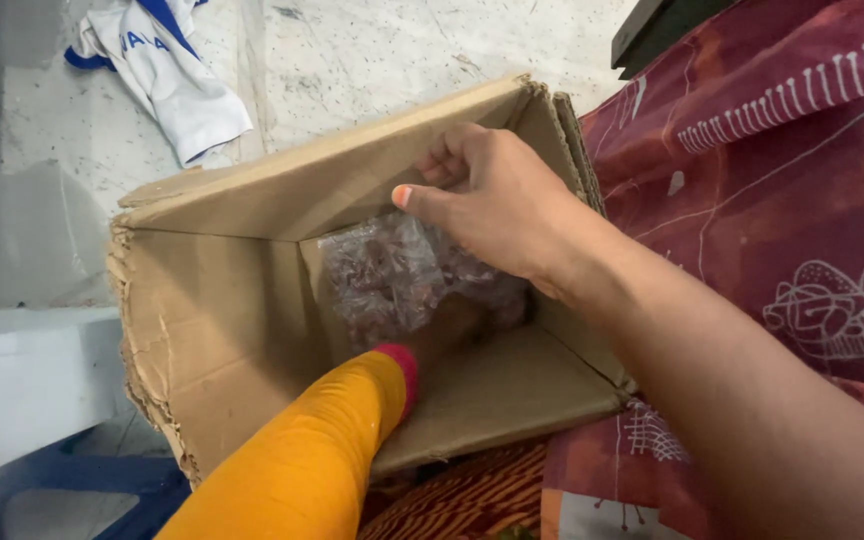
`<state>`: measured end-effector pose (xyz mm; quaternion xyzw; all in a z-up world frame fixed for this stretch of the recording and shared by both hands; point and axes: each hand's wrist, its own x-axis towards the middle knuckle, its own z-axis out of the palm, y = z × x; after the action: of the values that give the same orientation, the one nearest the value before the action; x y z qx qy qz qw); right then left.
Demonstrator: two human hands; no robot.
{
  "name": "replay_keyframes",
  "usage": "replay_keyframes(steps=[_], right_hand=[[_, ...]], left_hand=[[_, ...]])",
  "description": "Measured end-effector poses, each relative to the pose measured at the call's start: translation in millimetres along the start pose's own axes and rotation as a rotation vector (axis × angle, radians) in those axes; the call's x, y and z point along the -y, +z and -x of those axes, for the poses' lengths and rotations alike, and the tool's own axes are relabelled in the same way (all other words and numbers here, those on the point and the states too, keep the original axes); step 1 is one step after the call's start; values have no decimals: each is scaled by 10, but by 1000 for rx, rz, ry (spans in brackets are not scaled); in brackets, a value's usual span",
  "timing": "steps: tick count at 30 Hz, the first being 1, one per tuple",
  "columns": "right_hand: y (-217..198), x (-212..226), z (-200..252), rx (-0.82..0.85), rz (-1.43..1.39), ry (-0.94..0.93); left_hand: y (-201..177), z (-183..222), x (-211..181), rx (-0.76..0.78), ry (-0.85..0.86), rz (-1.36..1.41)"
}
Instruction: The recorder is picking up small plastic bags containing pink circular wax items and placing them into a cardboard box.
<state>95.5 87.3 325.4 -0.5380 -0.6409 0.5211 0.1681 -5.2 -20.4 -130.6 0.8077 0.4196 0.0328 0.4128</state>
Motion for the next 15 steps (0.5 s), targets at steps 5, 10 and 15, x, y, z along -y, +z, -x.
replay_keyframes(steps=[5, 10, 15], right_hand=[[-28, -12, 3, -7, 37, -25], [-45, -71, 119, -76, 46, 125], [-312, 404, 912, -112, 165, 162]], left_hand=[[-150, -52, -103, -18, 11, -81], [-1450, 294, -1110, -3, -516, 327], [-2793, 986, -2646, -240, -296, 681]])
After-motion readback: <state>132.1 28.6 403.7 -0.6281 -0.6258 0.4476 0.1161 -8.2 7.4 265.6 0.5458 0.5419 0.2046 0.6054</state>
